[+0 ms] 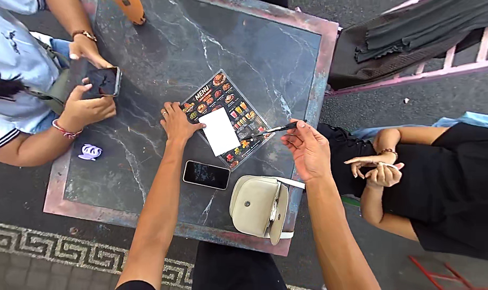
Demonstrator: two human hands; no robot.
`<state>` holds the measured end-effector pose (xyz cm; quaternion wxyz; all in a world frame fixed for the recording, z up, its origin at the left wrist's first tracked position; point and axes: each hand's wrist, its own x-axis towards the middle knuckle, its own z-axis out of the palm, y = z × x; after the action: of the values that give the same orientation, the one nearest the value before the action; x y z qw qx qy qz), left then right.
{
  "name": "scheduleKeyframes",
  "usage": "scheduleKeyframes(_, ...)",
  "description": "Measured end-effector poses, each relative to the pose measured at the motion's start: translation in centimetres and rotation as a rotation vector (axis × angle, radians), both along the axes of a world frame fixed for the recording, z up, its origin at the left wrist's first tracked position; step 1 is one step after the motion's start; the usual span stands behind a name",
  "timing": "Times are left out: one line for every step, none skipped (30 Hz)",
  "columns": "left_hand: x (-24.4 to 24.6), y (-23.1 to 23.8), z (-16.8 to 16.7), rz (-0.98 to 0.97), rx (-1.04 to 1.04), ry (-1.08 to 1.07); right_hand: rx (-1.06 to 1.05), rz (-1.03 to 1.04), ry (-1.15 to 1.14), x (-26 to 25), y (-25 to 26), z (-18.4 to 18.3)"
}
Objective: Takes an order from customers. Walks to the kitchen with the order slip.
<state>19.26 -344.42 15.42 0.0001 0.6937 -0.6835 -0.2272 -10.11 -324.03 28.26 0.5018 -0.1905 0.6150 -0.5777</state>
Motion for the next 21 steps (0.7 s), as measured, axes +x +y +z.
scheduleKeyframes(-0.1,-0.3,0.3,0.009,0.02,0.003,0.005,-0.007,0.01,0.1,-0.1,-0.2)
scheduleKeyframes(-0.1,-0.5,0.5,0.016,0.032,0.007,0.002,-0.021,0.014,0.2,-0.1,-0.4)
scheduleKeyframes(-0.2,-0.6,0.5,0.023,0.036,0.008,-0.005,-0.035,0.014,0.4,0.1,-0.7)
scheduleKeyframes(-0.2,-0.7,0.4,0.028,0.032,0.012,-0.006,-0.042,0.019,0.6,0.3,-1.0)
scheduleKeyframes(-0.2,-0.8,0.2,0.034,0.016,0.025,-0.004,-0.045,0.026,0.8,0.6,-1.3)
scheduleKeyframes(-0.2,-0.8,0.0,0.038,-0.004,0.047,-0.001,-0.04,0.037,1.1,1.0,-1.5)
scheduleKeyframes(-0.1,-0.7,-0.3,0.041,-0.028,0.079,0.005,-0.025,0.059,1.4,1.4,-1.8)
scheduleKeyframes(-0.1,-0.6,-0.6,0.043,-0.052,0.119,0.012,-0.003,0.091,1.8,2.0,-2.0)
scheduleKeyframes(-0.1,-0.4,-0.8,0.045,-0.071,0.158,0.017,0.021,0.133,2.2,2.6,-2.2)
scheduleKeyframes(0.0,-0.3,-1.1,0.045,-0.084,0.191,0.02,0.047,0.185,2.7,3.2,-2.4)
scheduleKeyframes(0.0,-0.3,-1.3,0.042,-0.098,0.217,0.013,0.075,0.237,3.3,3.7,-2.5)
scheduleKeyframes(0.0,-0.2,-1.4,0.041,-0.101,0.237,0.006,0.099,0.293,4.1,4.3,-2.5)
scheduleKeyframes(-0.1,-0.1,-1.5,0.039,-0.104,0.249,0.001,0.116,0.355,4.9,4.8,-2.5)
scheduleKeyframes(-0.1,-0.1,-1.6,0.037,-0.108,0.258,-0.003,0.124,0.425,5.7,5.3,-2.4)
scheduleKeyframes(-0.1,0.0,-1.7,0.035,-0.113,0.264,-0.009,0.135,0.509,6.6,5.8,-2.4)
scheduleKeyframes(-0.1,0.1,-1.7,0.034,-0.113,0.271,-0.019,0.154,0.607,7.3,6.1,-2.5)
scheduleKeyframes(0.0,0.2,-1.7,0.037,-0.109,0.271,-0.028,0.174,0.71,8.1,6.4,-2.8)
scheduleKeyframes(0.0,0.3,-1.7,0.043,-0.106,0.276,-0.035,0.184,0.795,8.8,6.5,-3.2)
scheduleKeyframes(0.1,0.4,-1.7,0.043,-0.102,0.276,-0.037,0.187,0.85,9.5,6.4,-3.5)
scheduleKeyframes(0.1,0.4,-1.8,0.041,-0.1,0.276,-0.032,0.183,0.863,10.3,6.2,-3.9)
scheduleKeyframes(0.1,0.4,-1.9,0.041,-0.099,0.281,-0.022,0.174,0.84,11.0,5.9,-4.2)
